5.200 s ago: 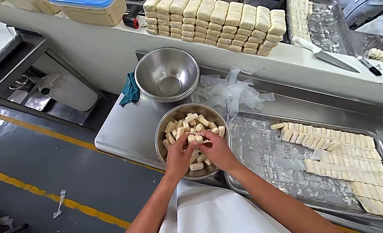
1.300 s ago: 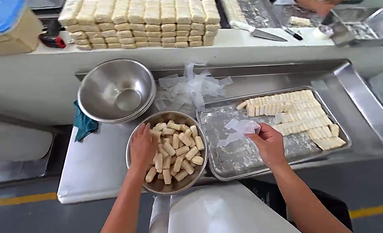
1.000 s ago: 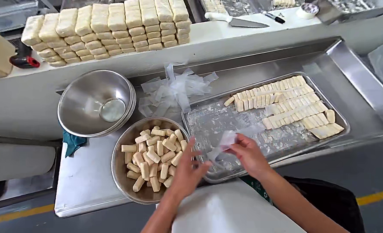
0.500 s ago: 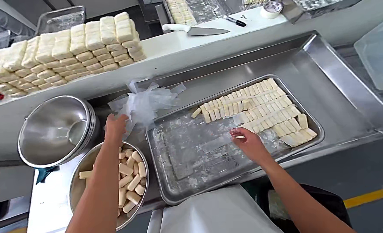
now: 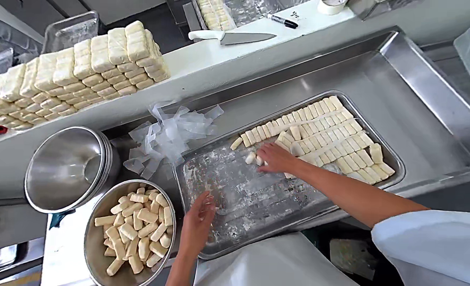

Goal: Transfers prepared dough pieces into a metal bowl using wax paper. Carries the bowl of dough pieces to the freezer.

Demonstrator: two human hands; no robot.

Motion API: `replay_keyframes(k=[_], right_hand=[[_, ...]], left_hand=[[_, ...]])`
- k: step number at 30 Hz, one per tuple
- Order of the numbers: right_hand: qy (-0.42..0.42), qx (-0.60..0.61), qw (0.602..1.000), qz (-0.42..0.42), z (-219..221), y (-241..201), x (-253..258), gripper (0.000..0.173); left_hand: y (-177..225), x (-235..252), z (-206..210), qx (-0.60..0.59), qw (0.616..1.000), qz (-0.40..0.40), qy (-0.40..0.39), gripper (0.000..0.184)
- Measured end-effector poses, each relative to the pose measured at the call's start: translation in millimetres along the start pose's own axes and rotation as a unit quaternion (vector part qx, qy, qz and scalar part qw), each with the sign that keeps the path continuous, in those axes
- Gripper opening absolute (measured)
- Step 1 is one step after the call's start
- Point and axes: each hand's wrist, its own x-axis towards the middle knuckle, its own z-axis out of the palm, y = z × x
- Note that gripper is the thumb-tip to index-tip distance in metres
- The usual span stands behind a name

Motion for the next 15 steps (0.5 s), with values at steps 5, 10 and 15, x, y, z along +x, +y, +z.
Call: replay_keyframes(k=[5,10,15], right_hand=[[-0.007,0.055,0.998,-0.004,22,-26,-1,0.055],[0.112,0.269,0.935,0.202,13,-66,24,0.044],[0.357,0.453,0.766,0.284,-90,-76,20,0.037]], left_hand=[[-12,-13,-19,-0.025,0.999,0.002,0.022,0.044],[-1,-21,-38,-0.056,0.996,0.042,0.051,0.043],[-13,-40,-88,-0.073,0.990,0.077,0.094,0.041]])
